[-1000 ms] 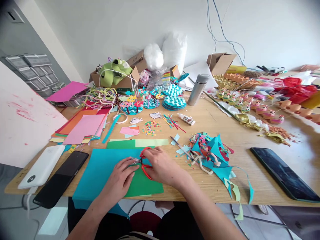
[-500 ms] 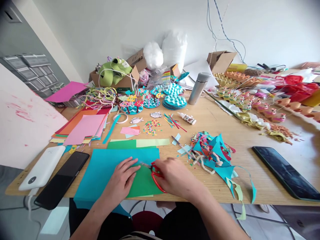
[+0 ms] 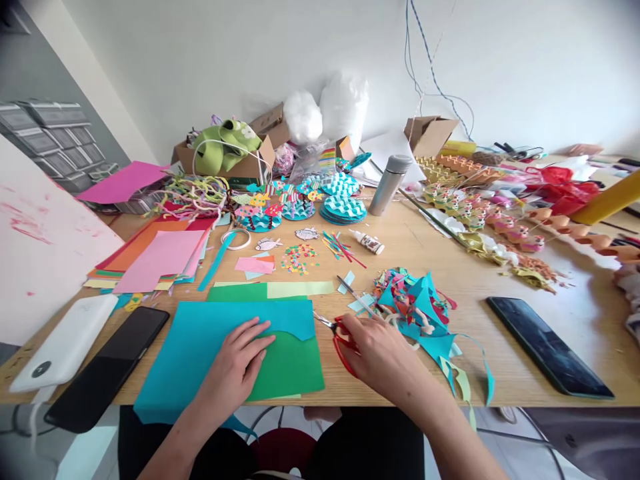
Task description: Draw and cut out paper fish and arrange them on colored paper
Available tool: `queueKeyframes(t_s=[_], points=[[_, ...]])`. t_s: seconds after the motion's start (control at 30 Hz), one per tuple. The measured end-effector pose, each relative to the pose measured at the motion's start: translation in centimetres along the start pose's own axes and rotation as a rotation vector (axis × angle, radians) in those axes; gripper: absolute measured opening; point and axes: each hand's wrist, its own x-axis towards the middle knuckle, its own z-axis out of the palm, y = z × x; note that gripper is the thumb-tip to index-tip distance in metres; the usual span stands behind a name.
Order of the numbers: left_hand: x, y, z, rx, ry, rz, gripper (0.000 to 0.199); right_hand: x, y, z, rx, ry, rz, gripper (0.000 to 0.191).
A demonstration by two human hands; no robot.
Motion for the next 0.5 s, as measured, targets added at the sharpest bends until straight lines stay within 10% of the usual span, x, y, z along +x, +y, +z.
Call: queueKeyframes(t_s=[0.27, 0.5], points=[[0.0, -0.1, 0.1, 0.001, -0.001, 0.004, 0.033, -1.9, -0.8, 2.1, -0.072, -0.168, 0.226, 0.022], [-0.2, 0.0, -0.1, 0.014, -0.021, -0.016, 0.034, -2.1, -0.4, 1.9, -0.048, -0.041, 0.293, 0.023]])
